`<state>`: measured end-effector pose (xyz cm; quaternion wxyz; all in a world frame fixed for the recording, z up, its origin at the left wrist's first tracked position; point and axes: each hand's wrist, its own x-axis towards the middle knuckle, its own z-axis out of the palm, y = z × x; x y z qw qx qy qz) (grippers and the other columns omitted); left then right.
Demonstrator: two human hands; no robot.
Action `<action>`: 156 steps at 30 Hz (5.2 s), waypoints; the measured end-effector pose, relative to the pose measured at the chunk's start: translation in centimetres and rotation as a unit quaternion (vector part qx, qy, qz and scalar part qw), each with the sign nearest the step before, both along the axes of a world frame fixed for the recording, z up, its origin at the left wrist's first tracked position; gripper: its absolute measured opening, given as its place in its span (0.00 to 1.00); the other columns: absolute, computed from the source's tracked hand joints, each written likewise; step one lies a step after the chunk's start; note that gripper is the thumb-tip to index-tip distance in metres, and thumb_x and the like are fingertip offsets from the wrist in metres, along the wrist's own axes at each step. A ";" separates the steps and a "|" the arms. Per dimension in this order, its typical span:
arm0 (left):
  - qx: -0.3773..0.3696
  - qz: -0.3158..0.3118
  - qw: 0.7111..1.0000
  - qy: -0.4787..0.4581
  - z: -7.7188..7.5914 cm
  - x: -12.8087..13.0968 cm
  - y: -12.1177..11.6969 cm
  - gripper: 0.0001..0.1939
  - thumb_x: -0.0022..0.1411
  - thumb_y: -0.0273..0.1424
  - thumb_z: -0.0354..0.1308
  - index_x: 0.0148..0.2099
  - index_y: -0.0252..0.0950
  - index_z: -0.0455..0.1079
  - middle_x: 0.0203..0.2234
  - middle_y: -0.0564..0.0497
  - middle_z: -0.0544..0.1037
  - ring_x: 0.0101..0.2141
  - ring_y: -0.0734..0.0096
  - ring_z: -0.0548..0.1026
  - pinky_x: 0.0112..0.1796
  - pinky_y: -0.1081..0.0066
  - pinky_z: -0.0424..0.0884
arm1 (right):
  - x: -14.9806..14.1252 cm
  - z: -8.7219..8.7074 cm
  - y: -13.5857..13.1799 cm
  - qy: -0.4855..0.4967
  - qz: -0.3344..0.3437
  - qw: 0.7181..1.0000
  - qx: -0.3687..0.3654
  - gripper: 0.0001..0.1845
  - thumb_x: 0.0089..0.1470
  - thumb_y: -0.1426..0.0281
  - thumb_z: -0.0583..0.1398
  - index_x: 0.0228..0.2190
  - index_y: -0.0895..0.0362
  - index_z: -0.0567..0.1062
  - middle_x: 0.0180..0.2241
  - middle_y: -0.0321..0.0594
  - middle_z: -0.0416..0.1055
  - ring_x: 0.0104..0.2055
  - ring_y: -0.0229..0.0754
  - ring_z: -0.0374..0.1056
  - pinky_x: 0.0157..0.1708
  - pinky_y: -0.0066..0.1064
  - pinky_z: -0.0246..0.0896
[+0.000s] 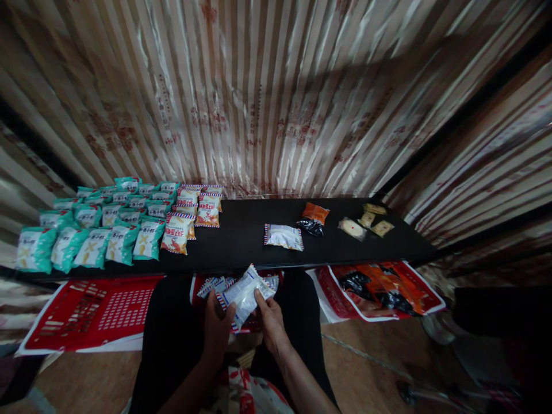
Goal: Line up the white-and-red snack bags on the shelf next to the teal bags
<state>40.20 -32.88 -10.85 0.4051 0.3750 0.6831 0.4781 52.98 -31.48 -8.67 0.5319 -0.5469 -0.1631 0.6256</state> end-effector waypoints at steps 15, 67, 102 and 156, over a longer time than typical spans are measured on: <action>0.360 -0.286 0.798 0.391 1.8 -1.1 -0.8 0.19 0.60 0.20 0.45 0.53 0.37 0.60 0.51 0.45 0.70 0.58 0.64 0.58 0.54 0.59 0.60 | 0.2 -0.4 0.0 -0.054 0.009 0.998 0.002 0.24 0.38 0.51 0.64 0.29 0.59 0.73 0.19 0.33 0.71 0.21 0.36 0.65 0.23 0.26 0.59; 0.270 -0.404 0.824 0.293 2.4 -4.3 2.5 0.16 0.62 0.30 0.46 0.51 0.36 0.63 0.43 0.45 0.76 0.44 0.67 0.74 0.45 0.67 0.71 | 2.1 2.2 0.6 -0.549 0.368 0.688 0.299 0.19 0.59 0.64 0.50 0.49 0.57 0.70 0.49 0.44 0.70 0.55 0.46 0.61 0.54 0.40 0.56; -0.005 -0.265 0.935 -0.236 5.1 -3.0 5.4 0.25 0.49 0.39 0.60 0.48 0.32 0.65 0.40 0.44 0.77 0.40 0.61 0.75 0.43 0.64 0.70 | -0.5 2.1 1.4 -0.284 0.116 0.946 0.108 0.27 0.48 0.49 0.55 0.31 0.61 0.73 0.23 0.38 0.73 0.26 0.41 0.66 0.26 0.27 0.61; 0.219 -0.041 0.924 0.311 2.2 -5.9 15.6 0.18 0.61 0.32 0.48 0.53 0.32 0.63 0.44 0.41 0.74 0.46 0.60 0.71 0.45 0.58 0.69 | -6.4 1.0 16.3 -0.288 0.135 0.930 0.186 0.22 0.45 0.59 0.60 0.40 0.59 0.70 0.34 0.43 0.76 0.34 0.46 0.72 0.34 0.33 0.67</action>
